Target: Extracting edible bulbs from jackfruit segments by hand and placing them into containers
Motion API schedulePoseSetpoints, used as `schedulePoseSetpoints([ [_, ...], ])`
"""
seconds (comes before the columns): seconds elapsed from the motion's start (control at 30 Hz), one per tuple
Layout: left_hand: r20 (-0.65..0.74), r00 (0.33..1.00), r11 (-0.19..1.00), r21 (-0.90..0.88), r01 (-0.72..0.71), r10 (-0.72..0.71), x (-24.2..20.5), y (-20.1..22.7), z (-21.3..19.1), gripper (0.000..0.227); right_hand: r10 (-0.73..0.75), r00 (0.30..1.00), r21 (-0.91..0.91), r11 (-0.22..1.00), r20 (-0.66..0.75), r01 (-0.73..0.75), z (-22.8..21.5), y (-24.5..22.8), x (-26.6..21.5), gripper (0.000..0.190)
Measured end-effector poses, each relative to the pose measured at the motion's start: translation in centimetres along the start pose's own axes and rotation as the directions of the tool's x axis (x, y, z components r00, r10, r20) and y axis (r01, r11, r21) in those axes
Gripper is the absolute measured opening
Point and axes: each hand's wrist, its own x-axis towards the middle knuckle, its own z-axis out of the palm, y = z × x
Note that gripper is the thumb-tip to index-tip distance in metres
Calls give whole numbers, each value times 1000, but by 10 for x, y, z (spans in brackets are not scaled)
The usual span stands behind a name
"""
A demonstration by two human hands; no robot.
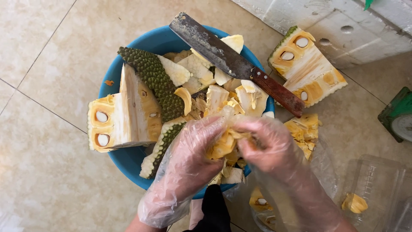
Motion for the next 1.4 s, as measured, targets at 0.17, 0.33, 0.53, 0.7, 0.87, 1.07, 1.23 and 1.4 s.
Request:
schedulePoseSetpoints([
  [0.17,-1,990,970,201,-139,143,-29,-32,15,88,14,999,-31,999,-31,-15,-1,4,3,19],
  [0.33,-32,999,998,-57,8,-10,-30,-21,14,84,196,974,123,976,-112,-182,6,21,-9,14],
  [0.53,-229,972,485,-856,-178,-47,-43,-51,34,54,501,844,680,688,-191,-255,33,33,-18,21],
  [0.7,-67,965,-54,-995,-83,-252,-52,-50,21,67,214,968,197,963,-130,-186,16,21,-8,47],
  [0.87,-15,977,22,-1000,-11,-214,-53,-80,31,76,45,984,-266,960,-174,-91,-5,-47,15,32],
  [1.07,51,976,90,-993,71,-209,-60,-93,35,77,-30,996,-177,984,-89,14,-10,-49,16,18],
  [1.23,84,973,228,-964,134,-213,-61,-86,27,69,101,995,-128,986,-19,-103,-7,-38,5,23],
  [1.4,98,972,334,-928,167,-214,-59,-79,23,68,123,992,-29,992,42,-122,-9,-32,1,22],
])
